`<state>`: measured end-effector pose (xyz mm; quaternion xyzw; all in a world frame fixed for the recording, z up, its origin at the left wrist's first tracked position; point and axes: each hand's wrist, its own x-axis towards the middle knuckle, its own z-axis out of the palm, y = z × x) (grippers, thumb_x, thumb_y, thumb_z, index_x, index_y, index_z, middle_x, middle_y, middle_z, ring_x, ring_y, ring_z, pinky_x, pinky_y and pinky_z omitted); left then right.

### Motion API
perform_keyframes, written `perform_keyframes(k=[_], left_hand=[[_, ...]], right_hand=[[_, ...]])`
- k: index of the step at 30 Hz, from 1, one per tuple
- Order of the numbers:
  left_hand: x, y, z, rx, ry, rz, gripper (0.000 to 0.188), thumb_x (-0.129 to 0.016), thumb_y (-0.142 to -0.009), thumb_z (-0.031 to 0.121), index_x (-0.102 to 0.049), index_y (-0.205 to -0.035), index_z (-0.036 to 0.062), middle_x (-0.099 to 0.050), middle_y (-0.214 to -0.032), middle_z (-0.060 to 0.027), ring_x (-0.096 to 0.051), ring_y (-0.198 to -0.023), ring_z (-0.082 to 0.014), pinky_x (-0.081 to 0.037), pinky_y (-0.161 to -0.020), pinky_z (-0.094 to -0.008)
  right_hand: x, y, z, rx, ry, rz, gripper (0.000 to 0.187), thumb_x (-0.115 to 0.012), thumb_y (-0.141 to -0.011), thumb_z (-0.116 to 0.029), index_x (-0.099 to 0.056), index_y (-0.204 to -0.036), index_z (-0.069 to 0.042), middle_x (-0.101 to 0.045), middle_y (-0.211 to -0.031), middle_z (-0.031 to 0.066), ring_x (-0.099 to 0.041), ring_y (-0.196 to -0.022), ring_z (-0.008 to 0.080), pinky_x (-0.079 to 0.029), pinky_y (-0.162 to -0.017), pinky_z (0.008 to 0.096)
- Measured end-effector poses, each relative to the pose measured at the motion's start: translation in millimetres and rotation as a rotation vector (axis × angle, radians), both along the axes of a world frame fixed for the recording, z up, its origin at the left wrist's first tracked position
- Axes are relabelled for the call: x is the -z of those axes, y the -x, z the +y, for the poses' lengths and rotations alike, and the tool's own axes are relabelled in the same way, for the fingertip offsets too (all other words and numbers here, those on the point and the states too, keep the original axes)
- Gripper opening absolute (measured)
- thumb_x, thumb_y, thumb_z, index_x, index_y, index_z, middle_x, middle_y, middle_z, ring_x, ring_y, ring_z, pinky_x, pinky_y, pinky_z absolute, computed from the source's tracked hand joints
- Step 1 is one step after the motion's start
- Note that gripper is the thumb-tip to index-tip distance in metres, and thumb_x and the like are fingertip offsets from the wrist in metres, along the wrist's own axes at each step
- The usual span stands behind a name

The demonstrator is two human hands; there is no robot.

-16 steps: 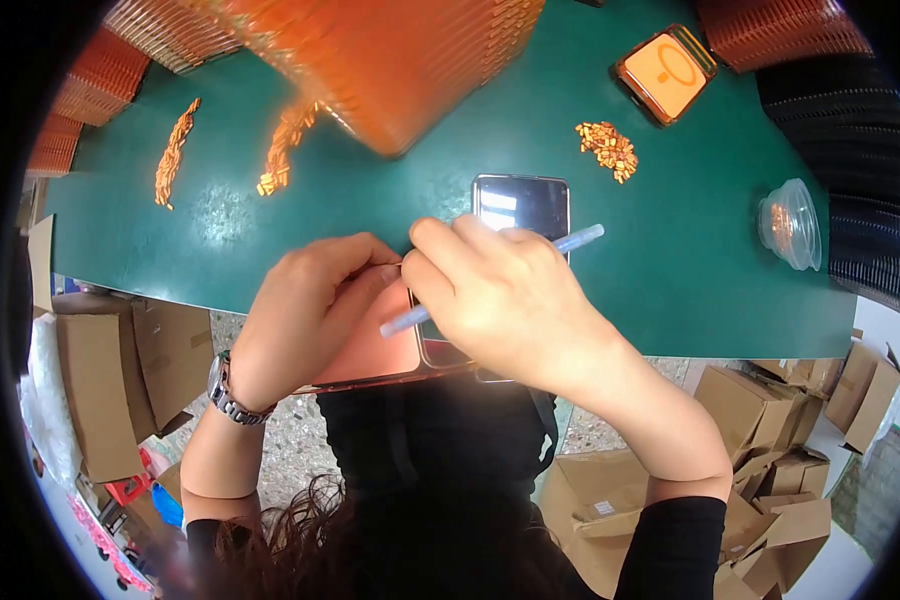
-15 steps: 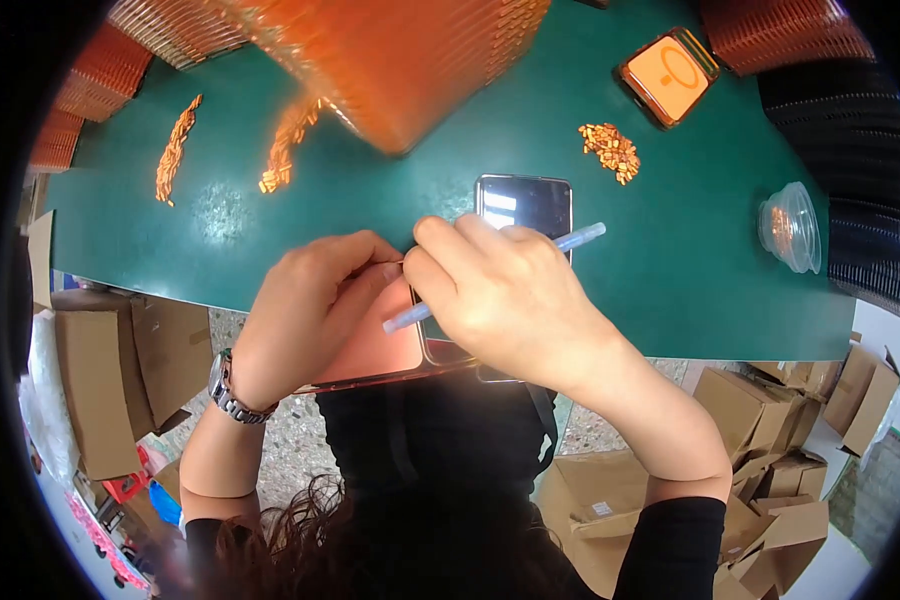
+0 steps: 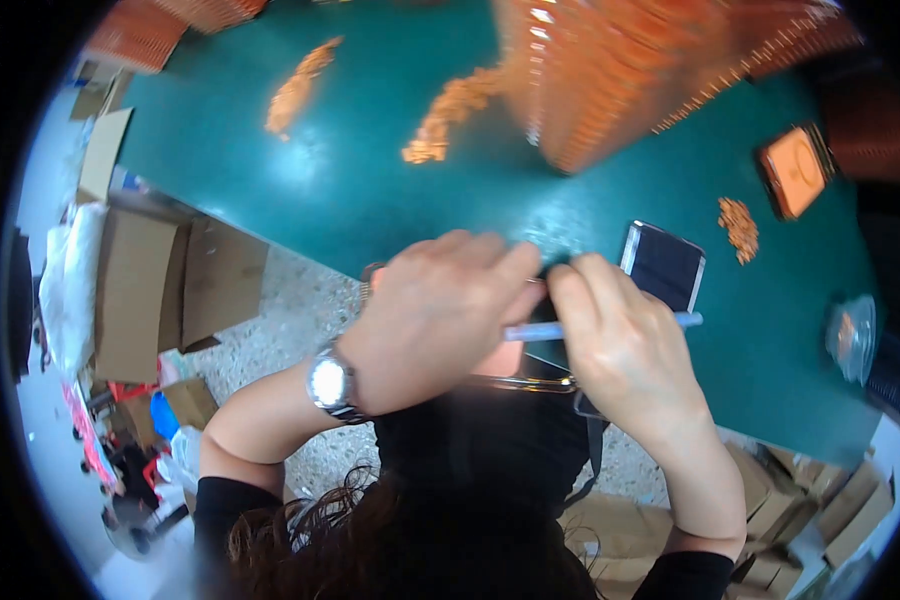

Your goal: Assembling plastic phone cases by fitting components together at a production workstation.

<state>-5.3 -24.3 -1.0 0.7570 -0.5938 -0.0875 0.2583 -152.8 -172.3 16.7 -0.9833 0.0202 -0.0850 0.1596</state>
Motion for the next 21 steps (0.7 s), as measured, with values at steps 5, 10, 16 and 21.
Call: perform_keyframes(k=[5, 10, 16, 21], left_hand=[[9, 3, 3, 0.008, -0.013, -0.041, 0.017, -0.072, -0.095, 0.023, -0.060, -0.093, 0.0099, -0.060, -0.079, -0.0071, -0.065, -0.075, -0.0283, -0.054, -0.065, -0.0417], [14, 1, -2, 0.028, 0.079, -0.010, 0.017, -0.072, -0.094, 0.020, -0.059, -0.092, 0.0101, -0.060, -0.079, -0.0065, -0.065, -0.075, -0.0270, -0.054, -0.065, -0.0410], [6, 1, -5, -0.033, 0.009, -0.044, 0.023, -0.074, -0.095, 0.020, -0.056, -0.087, 0.0086, -0.058, -0.076, -0.0075, -0.065, -0.074, -0.0292, -0.053, -0.065, -0.0440], [4, 3, -7, -0.031, -0.006, -0.048, 0.026, -0.076, -0.095, 0.018, -0.055, -0.085, 0.0076, -0.058, -0.075, -0.0077, -0.063, -0.071, -0.0294, -0.052, -0.063, -0.0442]], right_hand=[[4, 0, 1, -0.020, -0.014, -0.025, 0.032, -0.070, -0.082, 0.003, -0.062, -0.113, 0.003, -0.061, -0.103, 0.0150, -0.071, -0.087, 0.0306, -0.061, -0.070, 0.0396], [1, 0, -3, 0.000, -0.009, -0.005, 0.034, -0.074, -0.081, -0.001, -0.064, -0.113, 0.003, -0.063, -0.109, 0.0142, -0.070, -0.088, 0.0290, -0.061, -0.070, 0.0391], [-15, 11, -12, 0.120, 0.142, 0.030, 0.052, -0.079, -0.088, -0.022, -0.066, -0.133, 0.001, -0.064, -0.115, 0.0084, -0.063, -0.098, 0.0241, -0.058, -0.073, 0.0357], [-6, 11, -1, 0.086, 0.259, -0.007, 0.044, -0.084, -0.083, -0.016, -0.076, -0.123, -0.002, -0.066, -0.105, 0.0036, -0.059, -0.087, 0.0209, -0.053, -0.067, 0.0335]])
